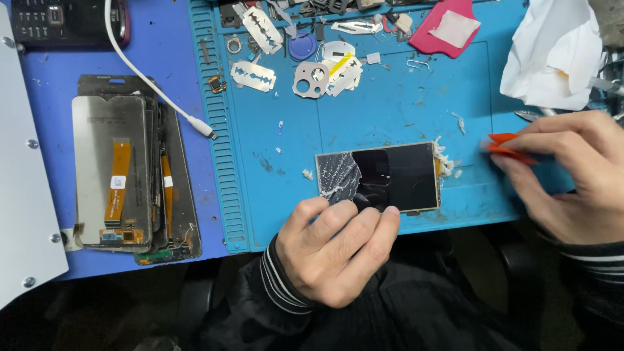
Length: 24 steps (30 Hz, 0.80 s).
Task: The person uses an orange plastic pry tool to carefully scrape and remove broken glass fragments from the surface of a cracked smartphone screen. They hold the screen steady with their left hand while working the tool along the edges and across the damaged area.
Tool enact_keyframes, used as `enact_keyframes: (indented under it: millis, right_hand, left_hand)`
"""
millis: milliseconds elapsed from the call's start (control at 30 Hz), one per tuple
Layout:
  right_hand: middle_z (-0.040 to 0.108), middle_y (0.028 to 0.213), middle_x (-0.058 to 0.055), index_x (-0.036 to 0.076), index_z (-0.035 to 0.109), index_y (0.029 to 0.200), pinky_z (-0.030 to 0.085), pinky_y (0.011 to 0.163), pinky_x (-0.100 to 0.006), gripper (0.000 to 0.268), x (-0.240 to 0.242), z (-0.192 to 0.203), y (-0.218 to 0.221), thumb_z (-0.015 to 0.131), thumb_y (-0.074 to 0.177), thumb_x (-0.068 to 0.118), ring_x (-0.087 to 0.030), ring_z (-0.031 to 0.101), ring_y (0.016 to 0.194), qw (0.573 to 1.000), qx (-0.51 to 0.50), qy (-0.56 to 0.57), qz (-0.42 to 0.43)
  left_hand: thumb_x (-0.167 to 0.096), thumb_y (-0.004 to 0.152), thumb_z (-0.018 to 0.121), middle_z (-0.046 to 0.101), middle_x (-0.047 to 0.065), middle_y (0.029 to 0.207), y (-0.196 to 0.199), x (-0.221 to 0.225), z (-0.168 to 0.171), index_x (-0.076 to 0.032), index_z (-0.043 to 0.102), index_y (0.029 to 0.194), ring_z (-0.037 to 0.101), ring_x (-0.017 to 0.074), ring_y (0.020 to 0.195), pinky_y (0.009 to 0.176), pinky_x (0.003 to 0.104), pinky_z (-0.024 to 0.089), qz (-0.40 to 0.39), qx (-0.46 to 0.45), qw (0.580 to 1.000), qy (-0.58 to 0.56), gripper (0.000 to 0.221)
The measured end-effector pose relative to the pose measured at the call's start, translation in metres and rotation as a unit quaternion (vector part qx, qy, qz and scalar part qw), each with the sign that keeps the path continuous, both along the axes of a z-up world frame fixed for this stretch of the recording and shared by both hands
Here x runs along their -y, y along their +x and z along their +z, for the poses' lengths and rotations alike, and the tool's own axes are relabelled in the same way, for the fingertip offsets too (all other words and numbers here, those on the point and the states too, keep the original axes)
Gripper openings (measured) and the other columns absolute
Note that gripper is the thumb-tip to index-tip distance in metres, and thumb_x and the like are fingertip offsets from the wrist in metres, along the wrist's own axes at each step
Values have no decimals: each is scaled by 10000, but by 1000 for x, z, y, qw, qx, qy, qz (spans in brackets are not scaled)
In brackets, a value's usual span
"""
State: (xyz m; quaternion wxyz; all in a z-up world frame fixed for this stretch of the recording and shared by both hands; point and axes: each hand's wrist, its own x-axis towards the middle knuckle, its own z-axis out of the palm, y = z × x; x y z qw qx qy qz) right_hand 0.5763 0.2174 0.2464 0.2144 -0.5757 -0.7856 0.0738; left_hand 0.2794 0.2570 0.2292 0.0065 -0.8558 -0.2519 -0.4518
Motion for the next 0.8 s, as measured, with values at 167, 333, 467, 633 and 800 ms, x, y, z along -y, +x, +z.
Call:
enact_keyframes:
  millis: [167,333,467,633,800]
  right_hand:
    - [695,1198,-309,-121,690,1152,524,1015,-441,134,4,-7,4,775,1054,-86,-372,658,1065,998,-56,39,14]
    - [682,1193,-356,-153,707,1125,552,1044,-497,103,9,-24,-6,801,1085,-152,-410,642,1075,988,-88,128,-9]
    - [682,1182,-345,-135,683,1111,551,995,-432,142,11,-20,-5,818,1069,-154,-375,656,1057,982,-120,139,-48]
    - [728,1121,-256,-73,713,1065,549,981,-391,122,-4,-6,-11,766,956,-74,-325,691,1005,981,-94,167,-40]
    - [672,1336,-143,84,705,1104,464,1061,-367,330,-13,-29,12,698,779,142,-263,661,1202,989,-43,145,3]
  left_hand:
    - [-336,897,815,682,24,1171,26,11,24,-122,707,1192,598,253,1008,842,423,434,50,-97,985,-135,380]
    - [-128,1092,593,676,87,1152,85,1,19,-136,715,1184,609,267,934,789,419,454,125,-58,985,-105,153]
    - [59,925,654,557,125,854,108,-5,1,-32,617,845,509,323,807,721,446,400,129,-28,985,-115,126]
    - [46,804,671,493,117,709,115,-13,-6,-62,540,650,489,337,715,665,450,395,71,-12,994,-84,229]
    - [-46,981,632,473,47,753,113,-18,-6,-114,572,788,491,210,518,417,352,346,108,-50,990,-75,213]
